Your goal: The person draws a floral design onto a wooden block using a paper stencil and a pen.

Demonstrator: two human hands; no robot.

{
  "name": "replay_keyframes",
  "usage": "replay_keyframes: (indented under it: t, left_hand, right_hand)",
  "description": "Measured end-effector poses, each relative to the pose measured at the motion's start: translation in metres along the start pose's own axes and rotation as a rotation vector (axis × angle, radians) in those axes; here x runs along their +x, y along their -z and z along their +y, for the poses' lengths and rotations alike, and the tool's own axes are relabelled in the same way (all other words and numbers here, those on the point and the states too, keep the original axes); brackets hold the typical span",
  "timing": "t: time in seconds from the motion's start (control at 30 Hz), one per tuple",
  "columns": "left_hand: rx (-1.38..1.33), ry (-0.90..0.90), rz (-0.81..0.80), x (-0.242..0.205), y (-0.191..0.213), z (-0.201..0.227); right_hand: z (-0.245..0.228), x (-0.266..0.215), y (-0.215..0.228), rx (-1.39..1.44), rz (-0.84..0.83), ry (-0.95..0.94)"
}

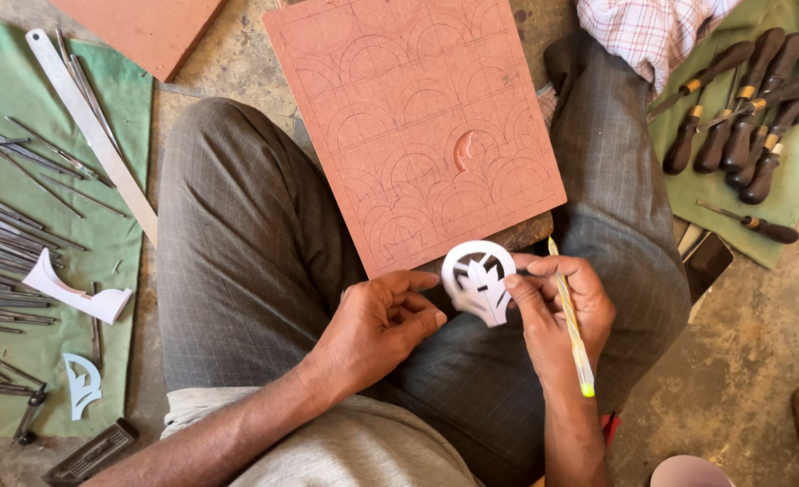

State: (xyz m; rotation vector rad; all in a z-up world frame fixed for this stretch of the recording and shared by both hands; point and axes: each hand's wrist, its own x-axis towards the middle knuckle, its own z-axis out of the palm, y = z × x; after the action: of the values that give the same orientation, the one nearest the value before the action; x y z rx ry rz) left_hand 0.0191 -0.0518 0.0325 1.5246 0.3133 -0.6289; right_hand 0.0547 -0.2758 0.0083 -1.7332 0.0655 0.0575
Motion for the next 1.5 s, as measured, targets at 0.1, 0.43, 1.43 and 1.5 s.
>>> replay_keyframes:
  t: [0.1, 0.43, 1.43, 1.5]
  left_hand:
    - [0.343, -0.072, 0.132, -0.004, 0.001, 0.002]
    - [0.825, -0.818, 0.529, 0.050, -0.002, -0.006]
    - [0.881, -0.653, 0.501, 0.071, 0.005, -0.008]
    - [0.881, -0.651, 0.501, 0.070, 0.005, -0.008]
  right_hand:
    - [0.000, 0.013, -0.004, 0.032, 0.008, -0.008]
    - [0.019, 0.044, -0.025, -0.138, 0.102, 0.017]
    - [0.014, 0.051, -0.048, -0.246, 0.141, 0.099]
    - [0.015, 0.052, -0.047, -0.252, 0.147, 0.093]
